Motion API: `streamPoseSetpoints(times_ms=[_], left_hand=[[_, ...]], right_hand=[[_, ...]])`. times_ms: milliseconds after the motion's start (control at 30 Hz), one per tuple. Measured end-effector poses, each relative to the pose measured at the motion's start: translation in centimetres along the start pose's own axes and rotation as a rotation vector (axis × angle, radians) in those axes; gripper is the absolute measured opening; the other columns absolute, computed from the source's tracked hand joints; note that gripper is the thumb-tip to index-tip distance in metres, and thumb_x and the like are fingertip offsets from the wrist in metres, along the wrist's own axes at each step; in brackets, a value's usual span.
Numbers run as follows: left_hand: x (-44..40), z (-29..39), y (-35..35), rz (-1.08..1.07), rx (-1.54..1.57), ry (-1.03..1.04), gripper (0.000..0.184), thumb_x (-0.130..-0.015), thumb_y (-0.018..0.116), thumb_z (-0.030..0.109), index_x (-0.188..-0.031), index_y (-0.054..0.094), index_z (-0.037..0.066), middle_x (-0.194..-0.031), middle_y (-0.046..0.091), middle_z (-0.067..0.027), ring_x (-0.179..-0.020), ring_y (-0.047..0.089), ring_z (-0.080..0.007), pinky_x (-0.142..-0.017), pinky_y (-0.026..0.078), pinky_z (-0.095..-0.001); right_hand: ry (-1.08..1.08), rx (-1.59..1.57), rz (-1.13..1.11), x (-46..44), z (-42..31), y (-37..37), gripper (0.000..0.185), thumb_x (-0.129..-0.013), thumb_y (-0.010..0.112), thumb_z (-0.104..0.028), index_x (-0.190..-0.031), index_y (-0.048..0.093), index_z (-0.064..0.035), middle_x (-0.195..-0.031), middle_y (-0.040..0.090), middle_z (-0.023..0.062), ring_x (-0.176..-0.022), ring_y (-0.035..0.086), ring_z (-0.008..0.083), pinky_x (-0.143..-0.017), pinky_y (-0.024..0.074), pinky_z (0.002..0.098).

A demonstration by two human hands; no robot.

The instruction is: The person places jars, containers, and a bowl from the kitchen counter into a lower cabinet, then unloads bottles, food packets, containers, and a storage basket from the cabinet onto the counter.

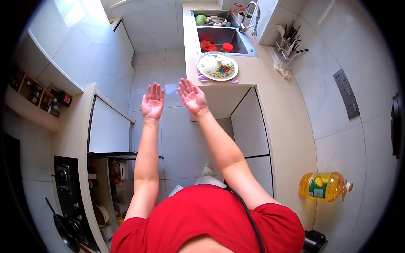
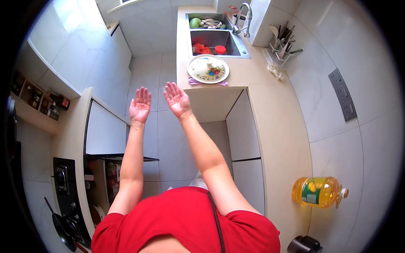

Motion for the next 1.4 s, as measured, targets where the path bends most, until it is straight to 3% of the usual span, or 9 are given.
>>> streamPoseSetpoints(times_ms=[133, 333, 467, 600, 733, 833, 967, 1100, 1400], left_hand=[[-5.0, -7.0, 0.8, 0.031, 0.002, -0.048, 0.053, -0.097, 0.018, 0.037, -0.122, 0.049, 0.002, -0.129, 0.048, -0.0161, -0.125, 0.040, -0.0303, -0.106, 0.028, -0.0474], [-12.8, -15.0, 1.0, 0.252, -0.099, -0.171, 0.049, -0.095, 0.033, 0.042, -0.126, 0.044, 0.006, -0.127, 0.049, -0.0146, -0.120, 0.043, -0.0347, -0.102, 0.034, -0.0486], [-19.4, -18.0, -1.2, 0.328, -0.308, -0.345, 0.047, -0.093, 0.044, 0.038, -0.129, 0.036, 0.010, -0.130, 0.044, -0.0119, -0.116, 0.045, -0.0339, -0.098, 0.040, -0.0464], [-25.1, -20.3, -2.5, 0.455, -0.377, -0.508, 0.031, -0.085, 0.062, 0.017, -0.112, 0.051, 0.007, -0.117, 0.049, -0.0115, -0.109, 0.048, -0.0331, -0.094, 0.045, -0.0474], [-28.8, -21.3, -2.7, 0.496, -0.540, -0.581, 0.028, -0.083, 0.065, 0.018, -0.107, 0.055, 0.008, -0.112, 0.051, -0.0103, -0.103, 0.050, -0.0293, -0.089, 0.049, -0.0444], [-31.0, -22.1, -3.5, 0.537, -0.749, -0.675, 0.027, -0.082, 0.065, 0.015, -0.108, 0.056, 0.011, -0.105, 0.056, -0.0066, -0.098, 0.053, -0.0254, -0.084, 0.051, -0.0411], [-31.7, -23.0, -3.9, 0.502, -0.874, -0.740, 0.032, -0.081, 0.066, 0.012, -0.111, 0.054, 0.008, -0.103, 0.060, -0.0071, -0.088, 0.061, -0.0233, -0.077, 0.055, -0.0372], [-32.0, -23.2, -3.6, 0.463, -0.980, -0.738, 0.034, -0.079, 0.067, 0.009, -0.110, 0.055, 0.002, -0.101, 0.061, -0.0108, -0.086, 0.064, -0.0224, -0.072, 0.058, -0.0311], [-29.8, -24.2, -3.3, 0.344, -0.976, -0.646, 0.033, -0.075, 0.071, 0.006, -0.105, 0.061, -0.001, -0.099, 0.063, -0.0102, -0.087, 0.063, -0.0190, -0.078, 0.055, -0.0272]], right_hand=[[-0.086, 0.015, 0.011, -1.3, -8.3, -0.5, 0.039, -0.096, 0.034, -0.022, -0.130, 0.039, -0.0035, -0.133, 0.044, 0.0126, -0.124, 0.040, 0.0265, -0.105, 0.0317, 0.0431], [-0.212, 0.053, 0.117, -4.4, -17.9, -1.9, 0.035, -0.095, 0.037, -0.024, -0.122, 0.044, -0.0031, -0.127, 0.048, 0.0152, -0.120, 0.043, 0.0309, -0.103, 0.0325, 0.0470], [-0.278, 0.082, 0.253, -8.2, -22.5, -3.4, 0.036, -0.093, 0.041, -0.019, -0.124, 0.040, -0.0001, -0.122, 0.049, 0.0164, -0.116, 0.045, 0.0331, -0.101, 0.0352, 0.0480], [-0.240, 0.238, 0.431, -11.9, -26.0, -4.7, 0.040, -0.090, 0.053, -0.018, -0.125, 0.041, -0.0043, -0.123, 0.046, 0.0113, -0.111, 0.047, 0.0253, -0.094, 0.0426, 0.0415], [-0.207, 0.379, 0.586, -14.6, -28.0, -6.1, 0.034, -0.087, 0.058, -0.019, -0.117, 0.048, -0.0054, -0.117, 0.049, 0.0092, -0.102, 0.050, 0.0219, -0.085, 0.0470, 0.0382], [-0.157, 0.519, 0.722, -16.1, -29.4, -7.3, 0.027, -0.082, 0.064, -0.016, -0.105, 0.053, -0.0070, -0.098, 0.057, 0.0065, -0.087, 0.055, 0.0183, -0.077, 0.0483, 0.0332], [-0.105, 0.564, 0.731, -17.2, -29.9, -7.1, 0.027, -0.085, 0.059, -0.011, -0.110, 0.055, -0.0001, -0.098, 0.060, 0.0085, -0.088, 0.058, 0.0190, -0.079, 0.0510, 0.0318], [-0.049, 0.781, 0.674, -17.4, -29.6, -5.7, 0.029, -0.080, 0.063, -0.006, -0.108, 0.056, 0.0013, -0.095, 0.062, 0.0110, -0.083, 0.062, 0.0197, -0.072, 0.0525, 0.0296], [0.087, 1.032, 0.625, -16.4, -30.3, -4.3, 0.030, -0.080, 0.061, 0.002, -0.110, 0.057, 0.0041, -0.101, 0.061, 0.0133, -0.087, 0.063, 0.0206, -0.074, 0.0555, 0.0259]])
Point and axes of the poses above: each hand's wrist, its own x-axis away from the middle knuckle, its own y-axis out of the palm, z = x × y, the point moved 2 cm from there along -x, towards the middle knuckle
